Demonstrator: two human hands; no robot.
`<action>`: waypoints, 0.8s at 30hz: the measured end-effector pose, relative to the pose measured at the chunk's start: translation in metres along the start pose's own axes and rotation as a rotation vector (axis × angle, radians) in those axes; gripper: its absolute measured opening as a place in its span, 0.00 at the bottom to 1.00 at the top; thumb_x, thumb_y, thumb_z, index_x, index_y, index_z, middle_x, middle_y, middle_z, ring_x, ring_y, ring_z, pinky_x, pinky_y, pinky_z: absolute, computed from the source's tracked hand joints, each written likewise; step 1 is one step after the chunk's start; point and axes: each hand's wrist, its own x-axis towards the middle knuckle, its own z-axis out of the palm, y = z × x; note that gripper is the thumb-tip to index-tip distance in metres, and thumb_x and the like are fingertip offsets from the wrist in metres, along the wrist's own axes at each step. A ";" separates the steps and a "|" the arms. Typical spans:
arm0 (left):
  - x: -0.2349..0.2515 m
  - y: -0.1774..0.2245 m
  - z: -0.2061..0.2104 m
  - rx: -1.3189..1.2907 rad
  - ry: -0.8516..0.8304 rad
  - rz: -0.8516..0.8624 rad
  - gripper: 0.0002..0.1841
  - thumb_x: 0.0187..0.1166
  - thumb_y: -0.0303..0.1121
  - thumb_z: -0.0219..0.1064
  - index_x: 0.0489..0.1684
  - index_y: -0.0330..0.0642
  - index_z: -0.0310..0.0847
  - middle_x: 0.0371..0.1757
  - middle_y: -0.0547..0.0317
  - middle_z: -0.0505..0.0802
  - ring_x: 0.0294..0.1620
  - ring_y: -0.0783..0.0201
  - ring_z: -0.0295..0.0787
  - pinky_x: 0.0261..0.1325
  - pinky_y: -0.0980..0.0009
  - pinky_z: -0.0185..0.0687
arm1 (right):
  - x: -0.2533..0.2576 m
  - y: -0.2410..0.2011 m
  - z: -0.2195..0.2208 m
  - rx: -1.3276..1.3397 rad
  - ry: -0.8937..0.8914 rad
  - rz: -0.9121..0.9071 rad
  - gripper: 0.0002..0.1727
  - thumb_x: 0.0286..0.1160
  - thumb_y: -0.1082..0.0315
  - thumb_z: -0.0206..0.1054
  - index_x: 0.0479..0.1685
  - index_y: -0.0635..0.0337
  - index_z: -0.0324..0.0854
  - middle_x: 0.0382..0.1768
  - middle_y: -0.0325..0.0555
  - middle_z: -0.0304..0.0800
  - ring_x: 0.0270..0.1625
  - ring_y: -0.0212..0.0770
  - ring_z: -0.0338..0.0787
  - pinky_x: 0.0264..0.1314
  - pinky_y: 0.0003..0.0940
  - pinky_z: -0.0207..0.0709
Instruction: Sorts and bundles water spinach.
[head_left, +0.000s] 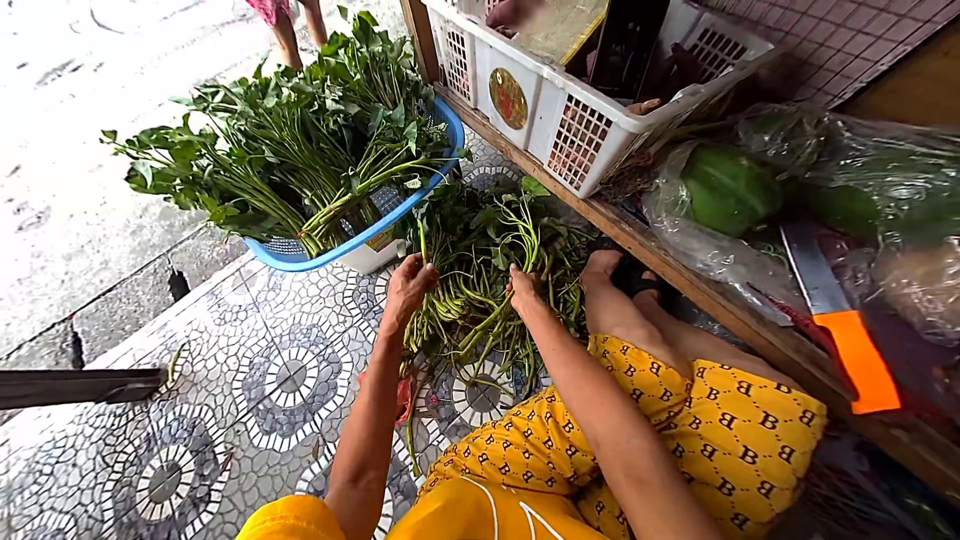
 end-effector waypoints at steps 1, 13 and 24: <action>-0.001 0.001 0.008 0.077 -0.014 0.028 0.18 0.89 0.33 0.61 0.73 0.38 0.76 0.42 0.52 0.92 0.30 0.66 0.87 0.38 0.67 0.85 | -0.001 -0.001 0.002 0.007 -0.031 0.004 0.23 0.91 0.59 0.61 0.72 0.65 0.65 0.38 0.47 0.70 0.29 0.37 0.72 0.32 0.30 0.72; 0.004 0.020 0.030 -0.507 -0.006 -0.006 0.18 0.97 0.38 0.40 0.72 0.45 0.72 0.30 0.72 0.83 0.19 0.81 0.74 0.24 0.85 0.76 | 0.016 -0.003 -0.018 0.069 0.063 0.032 0.22 0.93 0.55 0.57 0.69 0.65 0.68 0.34 0.44 0.66 0.26 0.37 0.70 0.30 0.30 0.72; -0.022 0.071 0.079 -0.284 -0.291 -0.102 0.19 0.95 0.32 0.45 0.73 0.33 0.73 0.28 0.66 0.82 0.15 0.77 0.71 0.20 0.82 0.72 | 0.022 0.001 -0.007 0.011 0.028 0.051 0.17 0.95 0.59 0.54 0.63 0.67 0.69 0.30 0.42 0.66 0.21 0.33 0.67 0.24 0.26 0.69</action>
